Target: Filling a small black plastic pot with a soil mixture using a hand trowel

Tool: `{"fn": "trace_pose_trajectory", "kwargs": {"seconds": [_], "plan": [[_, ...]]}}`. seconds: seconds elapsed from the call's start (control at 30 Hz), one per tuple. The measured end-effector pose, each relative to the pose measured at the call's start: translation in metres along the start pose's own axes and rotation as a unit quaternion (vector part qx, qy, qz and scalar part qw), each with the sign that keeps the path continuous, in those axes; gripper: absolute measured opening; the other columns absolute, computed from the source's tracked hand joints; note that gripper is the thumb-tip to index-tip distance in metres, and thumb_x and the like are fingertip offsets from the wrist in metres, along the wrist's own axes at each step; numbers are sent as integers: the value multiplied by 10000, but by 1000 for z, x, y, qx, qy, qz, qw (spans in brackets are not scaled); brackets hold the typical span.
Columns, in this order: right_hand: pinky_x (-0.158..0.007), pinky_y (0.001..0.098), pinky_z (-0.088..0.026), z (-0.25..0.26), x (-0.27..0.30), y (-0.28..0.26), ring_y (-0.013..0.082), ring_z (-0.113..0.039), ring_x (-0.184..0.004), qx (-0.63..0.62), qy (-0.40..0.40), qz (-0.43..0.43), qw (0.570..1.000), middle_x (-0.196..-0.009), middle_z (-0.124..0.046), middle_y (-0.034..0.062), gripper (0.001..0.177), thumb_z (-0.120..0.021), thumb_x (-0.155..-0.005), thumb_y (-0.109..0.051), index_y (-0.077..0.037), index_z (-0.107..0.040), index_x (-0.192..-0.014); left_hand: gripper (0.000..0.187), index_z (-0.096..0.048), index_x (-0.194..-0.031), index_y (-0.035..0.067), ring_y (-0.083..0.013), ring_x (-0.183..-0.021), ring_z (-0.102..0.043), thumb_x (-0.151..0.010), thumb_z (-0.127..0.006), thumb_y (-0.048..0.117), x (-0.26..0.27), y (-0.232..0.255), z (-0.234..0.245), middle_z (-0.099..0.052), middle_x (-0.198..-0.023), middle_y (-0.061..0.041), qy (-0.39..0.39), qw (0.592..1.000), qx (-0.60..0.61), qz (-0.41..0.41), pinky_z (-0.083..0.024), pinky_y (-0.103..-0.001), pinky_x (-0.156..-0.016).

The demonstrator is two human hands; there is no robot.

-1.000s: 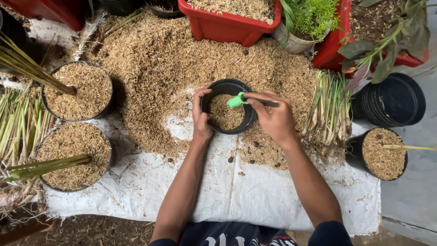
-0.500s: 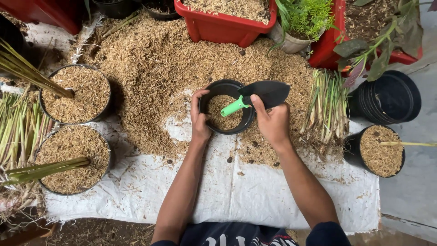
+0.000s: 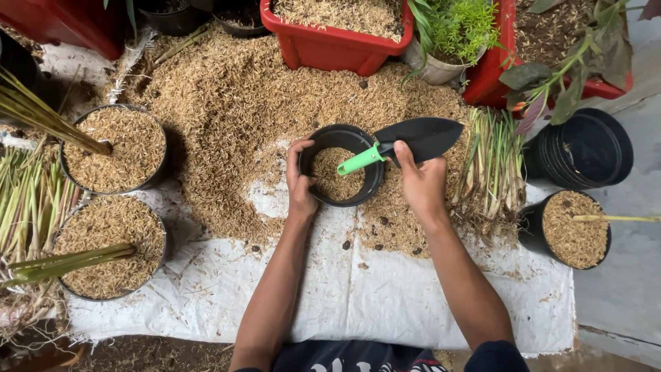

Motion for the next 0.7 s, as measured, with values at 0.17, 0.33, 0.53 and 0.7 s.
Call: {"fn": "trace_pose_trajectory", "kwargs": {"seconds": [0.17, 0.33, 0.53, 0.7], "plan": [[-911, 409, -537, 12, -13, -5, 195, -652, -909, -54, 32, -44, 997, -1015, -680, 143, 244, -588, -1067, -180, 47, -614, -1155, 687, -480, -1243, 17, -392, -1324, -450, -582, -478, 205, 0, 2, -1, -471, -1377, -245, -4, 1000, 8, 1, -345, -556, -1149], [-1043, 440, -549, 24, -20, -32, 250, -682, -1004, -179, 90, -40, 979, -1096, -584, 133, 214, -572, -1058, -127, 14, -479, -1190, 672, -477, -1239, 28, -398, -1306, -451, -588, -483, 196, -2, 5, -3, -467, -1375, -250, -3, 1000, 7, 0, -340, -566, -1143], [-826, 421, -704, 38, -43, -11, 259, -785, -832, -260, 96, -68, 958, -1054, -712, 144, 263, -625, -1022, -142, 16, -514, -1200, 675, -471, -1232, 26, -395, -1314, -452, -580, -480, 202, -2, 1, -2, -470, -1387, -255, 0, 1000, 18, -5, -340, -557, -1146], [-529, 360, -655, 42, -45, -25, 297, -709, -582, 15, -39, -30, 999, -930, -643, 219, 247, -505, -1059, -59, 52, -511, -1279, 688, -466, -1241, 27, -414, -1297, -459, -578, -478, 212, -2, -5, -1, -463, -1372, -255, 0, 1000, 26, -7, -338, -571, -1150]]}}
Point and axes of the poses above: each hand's wrist, its own x-axis away from the middle knuckle, its own z-axis out of the back of the hand, y = z × x, the point moved 1 cm from there along -x, towards the middle knuckle
